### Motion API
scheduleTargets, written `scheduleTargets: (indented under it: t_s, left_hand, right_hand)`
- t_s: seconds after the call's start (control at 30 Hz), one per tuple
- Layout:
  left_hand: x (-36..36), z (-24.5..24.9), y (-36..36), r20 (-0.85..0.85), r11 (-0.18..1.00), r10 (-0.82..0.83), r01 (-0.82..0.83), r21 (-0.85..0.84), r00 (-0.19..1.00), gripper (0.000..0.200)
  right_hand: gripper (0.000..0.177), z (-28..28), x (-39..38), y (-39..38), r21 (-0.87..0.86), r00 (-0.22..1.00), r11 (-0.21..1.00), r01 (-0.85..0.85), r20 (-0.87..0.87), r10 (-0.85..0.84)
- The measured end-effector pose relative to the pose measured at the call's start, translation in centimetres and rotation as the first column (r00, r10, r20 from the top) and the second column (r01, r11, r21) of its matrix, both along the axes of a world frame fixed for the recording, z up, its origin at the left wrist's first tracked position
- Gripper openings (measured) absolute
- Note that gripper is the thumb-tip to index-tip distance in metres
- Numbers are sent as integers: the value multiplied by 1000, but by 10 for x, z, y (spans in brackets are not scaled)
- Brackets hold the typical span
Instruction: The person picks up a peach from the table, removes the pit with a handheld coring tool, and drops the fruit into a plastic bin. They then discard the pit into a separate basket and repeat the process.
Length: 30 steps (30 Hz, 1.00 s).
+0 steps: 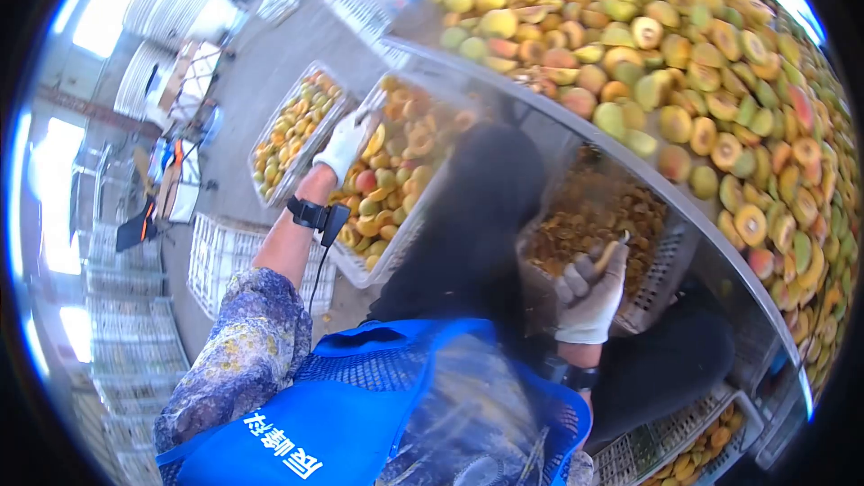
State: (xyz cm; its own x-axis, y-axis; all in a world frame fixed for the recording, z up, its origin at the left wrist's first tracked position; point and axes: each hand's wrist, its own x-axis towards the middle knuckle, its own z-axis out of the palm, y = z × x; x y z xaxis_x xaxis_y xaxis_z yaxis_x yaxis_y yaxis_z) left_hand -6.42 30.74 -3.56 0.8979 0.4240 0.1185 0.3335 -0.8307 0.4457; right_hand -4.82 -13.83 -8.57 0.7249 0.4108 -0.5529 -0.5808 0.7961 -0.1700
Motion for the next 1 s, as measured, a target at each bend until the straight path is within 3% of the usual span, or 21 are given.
scheduleTargets:
  t_s: [0.03,0.07,0.1,0.13,0.17,0.2,0.23,0.27,0.43,0.47,0.53,0.67,0.7,0.8,0.87,0.97,1.0]
  left_hand:
    - [-29,-26,35,-119,998,65,-61,31,991,36]
    - [-62,-36,50,-349,990,-16,65,129,937,33]
    - [-96,-81,86,-548,907,-114,311,282,829,30]
    - [-116,-98,67,-407,968,245,-248,47,880,25]
    - [-151,-155,90,-479,969,239,-236,68,845,25]
    - [-180,-173,93,-687,893,-165,403,201,708,36]
    - [-190,-168,53,-630,1000,-17,-3,-30,777,36]
    - [-205,-160,24,-535,1000,-2,4,3,845,42]
    - [-215,-128,2,-411,993,-61,16,-114,909,42]
    - [-219,-133,10,-406,995,-72,35,-99,911,42]
    - [-214,-132,18,-509,995,-12,-39,-91,861,40]
    - [-184,-109,-18,-476,999,43,-26,41,878,27]
    - [-190,-117,-16,-479,992,-21,79,101,878,19]
    - [-210,-123,-9,-376,999,-7,27,48,927,17]
    - [-253,-190,56,-405,983,168,-185,-3,899,23]
    - [-248,-187,79,-582,985,159,-169,37,798,23]
    - [-259,-200,97,-531,976,187,-217,5,826,23]
  right_hand:
    - [38,3,0,6,-83,1000,996,-23,-21,22]
    - [38,5,0,11,-169,998,985,-44,-41,38]
    - [37,3,0,14,-205,997,977,-61,-59,50]
    - [36,1,0,18,-231,996,971,-68,-64,55]
    - [36,-2,0,21,-256,996,964,-72,-69,56]
    - [36,-5,1,23,-282,996,957,-73,-71,55]
    - [36,-8,2,22,-261,996,962,-83,-56,71]
    - [36,-13,1,22,-275,996,958,-86,-52,74]
    - [37,-13,2,25,-460,995,883,-97,-69,74]
    - [38,6,4,37,-550,984,829,-101,-178,2]
    - [38,-11,3,24,-403,987,905,-138,-129,93]
    - [39,-16,3,21,-407,988,903,-139,-112,102]
    - [40,-15,3,21,-405,990,904,-135,-101,102]
    - [41,-11,2,20,-424,989,896,-129,-120,86]
    - [41,-6,4,24,-430,989,896,-111,-137,57]
    - [42,-7,2,28,-446,991,889,-103,-120,55]
    - [42,-8,1,28,-448,991,887,-114,-116,68]
